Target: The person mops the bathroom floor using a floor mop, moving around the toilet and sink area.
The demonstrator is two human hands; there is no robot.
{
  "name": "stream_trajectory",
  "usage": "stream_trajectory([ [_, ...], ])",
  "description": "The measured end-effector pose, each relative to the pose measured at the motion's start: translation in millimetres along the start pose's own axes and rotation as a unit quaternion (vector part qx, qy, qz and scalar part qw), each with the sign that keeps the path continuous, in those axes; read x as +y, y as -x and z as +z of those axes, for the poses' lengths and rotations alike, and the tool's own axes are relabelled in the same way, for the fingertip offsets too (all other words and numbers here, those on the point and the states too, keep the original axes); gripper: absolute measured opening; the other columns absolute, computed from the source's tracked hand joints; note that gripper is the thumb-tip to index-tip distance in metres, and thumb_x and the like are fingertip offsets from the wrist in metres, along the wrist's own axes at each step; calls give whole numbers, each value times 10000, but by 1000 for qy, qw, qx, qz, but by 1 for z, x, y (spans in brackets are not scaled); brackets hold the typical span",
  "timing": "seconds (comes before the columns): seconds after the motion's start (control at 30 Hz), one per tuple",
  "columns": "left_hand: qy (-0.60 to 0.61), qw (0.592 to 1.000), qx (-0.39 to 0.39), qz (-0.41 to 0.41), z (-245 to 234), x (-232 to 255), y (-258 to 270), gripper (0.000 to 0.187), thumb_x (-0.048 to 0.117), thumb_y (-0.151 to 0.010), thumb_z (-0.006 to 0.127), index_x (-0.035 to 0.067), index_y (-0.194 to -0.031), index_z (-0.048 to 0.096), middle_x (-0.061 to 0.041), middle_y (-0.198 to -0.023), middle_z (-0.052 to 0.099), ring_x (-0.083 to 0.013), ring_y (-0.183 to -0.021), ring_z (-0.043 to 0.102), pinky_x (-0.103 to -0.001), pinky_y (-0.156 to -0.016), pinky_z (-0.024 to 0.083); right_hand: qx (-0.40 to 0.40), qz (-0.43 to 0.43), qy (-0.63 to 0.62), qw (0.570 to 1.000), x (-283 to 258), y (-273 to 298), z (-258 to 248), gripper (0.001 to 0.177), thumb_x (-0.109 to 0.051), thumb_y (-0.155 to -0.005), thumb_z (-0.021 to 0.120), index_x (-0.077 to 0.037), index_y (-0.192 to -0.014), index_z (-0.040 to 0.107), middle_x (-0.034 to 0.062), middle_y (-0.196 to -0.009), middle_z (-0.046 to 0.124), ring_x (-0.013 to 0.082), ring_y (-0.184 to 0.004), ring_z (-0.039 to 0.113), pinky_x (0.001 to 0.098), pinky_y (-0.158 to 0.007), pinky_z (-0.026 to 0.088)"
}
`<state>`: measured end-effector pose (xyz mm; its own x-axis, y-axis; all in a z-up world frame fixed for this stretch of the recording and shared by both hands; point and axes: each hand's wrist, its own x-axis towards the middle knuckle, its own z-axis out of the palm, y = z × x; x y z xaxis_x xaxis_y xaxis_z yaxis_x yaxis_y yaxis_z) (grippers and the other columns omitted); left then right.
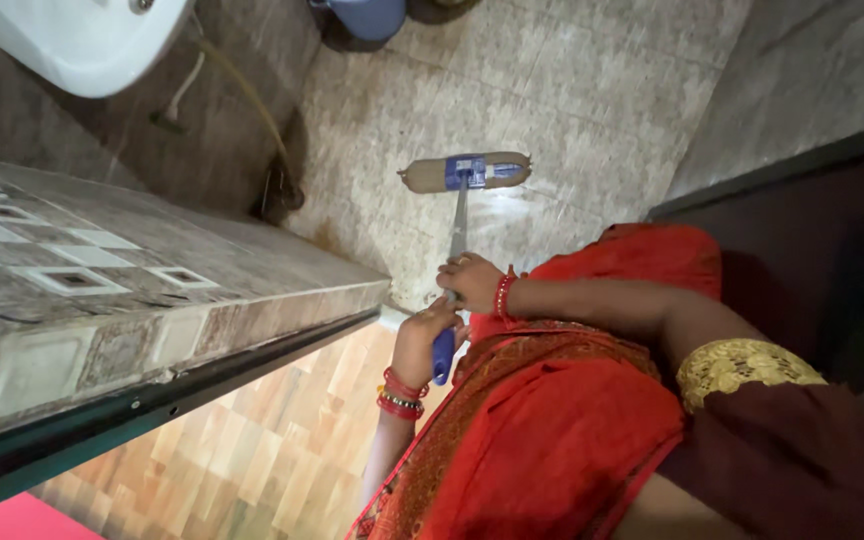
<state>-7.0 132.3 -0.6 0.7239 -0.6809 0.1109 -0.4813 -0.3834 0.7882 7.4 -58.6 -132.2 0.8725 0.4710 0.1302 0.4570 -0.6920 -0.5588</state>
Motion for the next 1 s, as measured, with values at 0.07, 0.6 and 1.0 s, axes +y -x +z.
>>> stream_trajectory([
  [0.07,11,1000,21,-9,2,6,4,151,172,-889,766,44,-915,690,-186,-1054,743,-409,-1041,718,-438,-939,577,-45,8,-38,998,0,-2,0,354,-297,-728,785,-89,-972,634,116,-1088,674,346,-1123,616,475,-987,482],
  [0.6,-52,993,86,56,135,-121,-125,319,203,-933,719,72,-1222,681,-219,-1316,667,-405,-1228,655,-437,-1024,542,-97,282,71,952,129,-41,-30,577,-393,-655,814,-288,-1195,641,108,-1435,548,329,-1083,676,425,-868,550],
  [1.0,-30,998,-49,8,85,-59,-43,276,276,-967,688,24,-1080,692,-202,-1285,691,-404,-1196,655,-440,-1024,533,-144,279,-1,949,61,14,2,800,-474,-618,836,-237,-1321,538,132,-967,751,339,-914,733,447,-730,570],
])
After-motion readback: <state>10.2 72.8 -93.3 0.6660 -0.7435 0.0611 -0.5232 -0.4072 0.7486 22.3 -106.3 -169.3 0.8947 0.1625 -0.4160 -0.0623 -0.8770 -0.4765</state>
